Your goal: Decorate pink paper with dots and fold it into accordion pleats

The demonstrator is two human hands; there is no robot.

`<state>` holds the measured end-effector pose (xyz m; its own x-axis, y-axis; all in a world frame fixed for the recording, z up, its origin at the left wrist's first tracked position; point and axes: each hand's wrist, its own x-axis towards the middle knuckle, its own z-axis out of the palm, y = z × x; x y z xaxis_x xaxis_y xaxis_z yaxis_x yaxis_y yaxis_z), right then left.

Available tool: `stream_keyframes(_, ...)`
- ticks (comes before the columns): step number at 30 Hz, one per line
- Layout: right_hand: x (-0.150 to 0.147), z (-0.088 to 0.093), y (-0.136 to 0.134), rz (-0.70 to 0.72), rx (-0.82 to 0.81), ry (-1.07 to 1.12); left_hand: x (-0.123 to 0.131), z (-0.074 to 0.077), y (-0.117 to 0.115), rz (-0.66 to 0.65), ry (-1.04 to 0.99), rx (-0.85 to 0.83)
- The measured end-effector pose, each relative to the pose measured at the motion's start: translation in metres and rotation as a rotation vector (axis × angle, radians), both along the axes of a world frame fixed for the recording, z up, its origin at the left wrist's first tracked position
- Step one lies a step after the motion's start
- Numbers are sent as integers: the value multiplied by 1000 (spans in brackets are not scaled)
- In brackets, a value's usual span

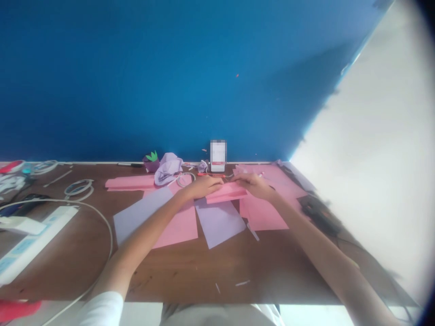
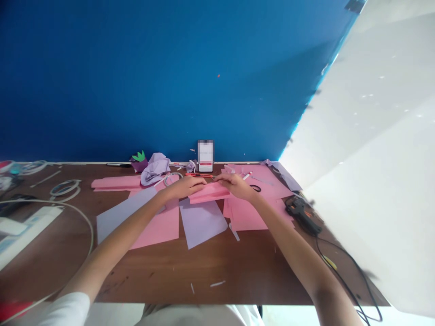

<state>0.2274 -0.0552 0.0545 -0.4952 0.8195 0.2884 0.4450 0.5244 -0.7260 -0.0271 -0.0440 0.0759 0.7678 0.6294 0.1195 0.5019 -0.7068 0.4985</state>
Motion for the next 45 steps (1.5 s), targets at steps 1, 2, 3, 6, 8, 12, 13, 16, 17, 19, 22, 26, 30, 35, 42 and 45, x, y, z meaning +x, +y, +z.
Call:
stream_keyframes(1,-2,0,-1,10,-3,8,2,-1,-1,-8,-5,14)
stream_keyframes(2,-5,0,-2,19,-4,17,4,-2,-2,-13,-3,32)
stream_keyframes(3,-8,0,-4,32,-8,25,6,-4,-4,-13,1,54)
stream_keyframes(6,-14,-2,-7,62,-24,36,10,-9,-6,8,22,134)
stream_keyframes(8,-16,-3,-9,52,-29,16,11,-12,-7,24,64,200)
stream_keyframes(12,-13,-3,-9,10,-6,-56,10,-19,-3,42,219,397)
stream_keyframes(13,-11,-2,-8,11,2,-69,9,-21,-2,50,247,440)
stream_keyframes(16,-6,1,-7,22,12,-96,8,-26,2,72,269,503)
stream_keyframes(17,-5,2,-6,24,11,-102,8,-28,3,76,261,508)
stream_keyframes(19,-3,3,-5,25,7,-107,8,-30,4,82,237,510)
stream_keyframes(22,-1,3,-4,30,0,-113,8,-33,4,76,213,506)
stream_keyframes(26,1,-3,0,27,-24,-115,7,-32,4,86,194,426)
stream_keyframes(30,8,-17,9,14,-67,-51,7,-28,3,118,116,263)
stream_keyframes(35,17,-32,18,24,-128,189,8,-31,1,91,9,227)
stream_keyframes(42,13,-45,22,-57,-188,289,10,-55,7,182,-37,217)
stream_keyframes(45,11,-53,24,-117,-193,339,8,-60,9,239,-46,133)
